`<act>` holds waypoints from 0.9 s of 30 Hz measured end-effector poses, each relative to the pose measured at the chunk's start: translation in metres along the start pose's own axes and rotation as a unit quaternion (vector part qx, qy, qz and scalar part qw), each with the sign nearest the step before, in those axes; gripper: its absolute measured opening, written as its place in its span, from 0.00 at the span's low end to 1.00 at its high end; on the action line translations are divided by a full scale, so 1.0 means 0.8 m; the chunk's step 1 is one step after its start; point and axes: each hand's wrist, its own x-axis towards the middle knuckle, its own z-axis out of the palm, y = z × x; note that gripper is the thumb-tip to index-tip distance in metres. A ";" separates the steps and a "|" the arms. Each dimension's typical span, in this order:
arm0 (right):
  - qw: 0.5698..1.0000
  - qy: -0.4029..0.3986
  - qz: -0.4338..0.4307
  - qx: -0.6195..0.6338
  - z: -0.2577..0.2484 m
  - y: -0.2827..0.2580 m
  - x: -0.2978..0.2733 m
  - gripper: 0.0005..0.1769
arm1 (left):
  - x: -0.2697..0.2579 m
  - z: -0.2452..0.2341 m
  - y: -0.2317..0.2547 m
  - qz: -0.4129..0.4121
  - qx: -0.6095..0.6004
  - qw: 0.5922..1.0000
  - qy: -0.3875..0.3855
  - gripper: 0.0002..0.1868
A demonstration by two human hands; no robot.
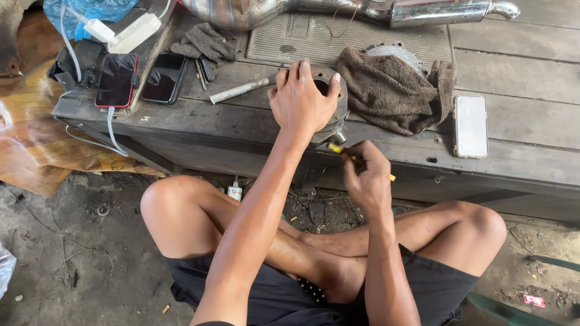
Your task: A person uses a small hand tool to scrape and clean the interior of a motorcycle engine cylinder.
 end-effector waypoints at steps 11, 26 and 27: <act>0.998 0.058 -0.014 -0.035 -0.012 0.011 -0.003 0.05 | 0.014 -0.048 -0.027 0.083 -0.008 0.980 -0.180 0.62; 0.994 0.050 -0.073 -0.060 0.010 0.082 0.004 0.04 | -0.002 -0.069 -0.029 0.123 0.010 0.970 -0.209 0.69; 0.988 -0.019 -0.047 -0.147 0.016 0.105 0.002 0.07 | -0.005 -0.070 -0.027 0.108 0.010 0.972 -0.208 0.69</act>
